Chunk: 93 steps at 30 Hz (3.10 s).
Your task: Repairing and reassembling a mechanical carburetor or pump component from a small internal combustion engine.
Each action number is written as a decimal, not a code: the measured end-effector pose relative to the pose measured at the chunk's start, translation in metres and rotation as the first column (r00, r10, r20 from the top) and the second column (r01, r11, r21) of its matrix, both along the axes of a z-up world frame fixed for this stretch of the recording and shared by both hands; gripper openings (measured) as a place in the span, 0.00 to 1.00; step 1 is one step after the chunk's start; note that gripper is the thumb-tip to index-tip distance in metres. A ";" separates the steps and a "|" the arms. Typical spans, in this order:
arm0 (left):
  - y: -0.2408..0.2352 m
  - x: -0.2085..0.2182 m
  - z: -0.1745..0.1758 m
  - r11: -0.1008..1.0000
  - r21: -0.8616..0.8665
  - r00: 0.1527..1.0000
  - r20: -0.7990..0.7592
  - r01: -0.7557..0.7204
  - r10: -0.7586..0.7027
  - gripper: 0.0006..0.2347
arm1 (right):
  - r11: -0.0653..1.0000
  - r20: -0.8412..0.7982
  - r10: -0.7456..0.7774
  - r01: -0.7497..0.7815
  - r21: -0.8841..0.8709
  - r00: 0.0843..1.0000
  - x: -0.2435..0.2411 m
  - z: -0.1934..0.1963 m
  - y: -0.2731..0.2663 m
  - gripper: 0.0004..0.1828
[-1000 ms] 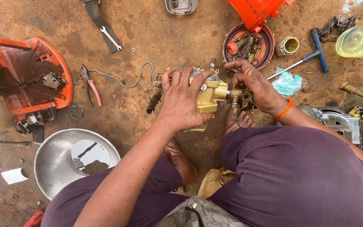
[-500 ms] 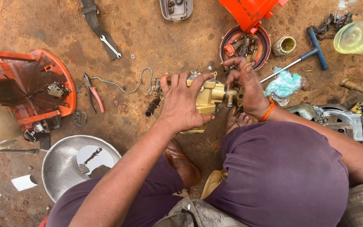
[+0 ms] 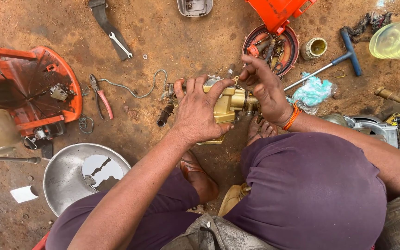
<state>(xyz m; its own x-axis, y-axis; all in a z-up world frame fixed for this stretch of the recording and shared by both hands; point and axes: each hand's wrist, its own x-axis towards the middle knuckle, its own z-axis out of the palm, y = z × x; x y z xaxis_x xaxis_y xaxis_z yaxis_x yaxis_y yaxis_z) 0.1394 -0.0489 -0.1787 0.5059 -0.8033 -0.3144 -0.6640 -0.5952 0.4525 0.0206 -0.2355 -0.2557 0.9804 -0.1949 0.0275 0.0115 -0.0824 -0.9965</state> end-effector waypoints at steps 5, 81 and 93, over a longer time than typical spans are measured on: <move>-0.002 0.001 -0.003 1.000 0.025 1.000 -0.003 0.000 0.000 0.44 | 0.992 0.050 0.061 -0.055 -0.113 0.997 0.008 -0.004 -0.006 0.45; 0.005 -0.004 -0.010 0.999 -0.010 0.997 0.059 -0.049 0.050 0.43 | 0.980 -0.389 0.148 -0.188 -0.067 0.909 -0.008 -0.021 -0.012 0.20; 0.006 -0.008 -0.007 0.994 -0.027 0.991 0.080 -0.104 0.106 0.44 | 0.763 -0.473 0.354 0.043 0.645 0.807 0.005 -0.027 -0.020 0.31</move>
<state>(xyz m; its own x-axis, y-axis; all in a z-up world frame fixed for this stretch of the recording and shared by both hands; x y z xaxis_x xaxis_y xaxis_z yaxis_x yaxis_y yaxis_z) 0.1313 -0.0432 -0.1862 0.6108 -0.7507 -0.2516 -0.6333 -0.6540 0.4138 0.0261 -0.2559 -0.2831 0.7990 0.1835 -0.5727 -0.5813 0.4799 -0.6572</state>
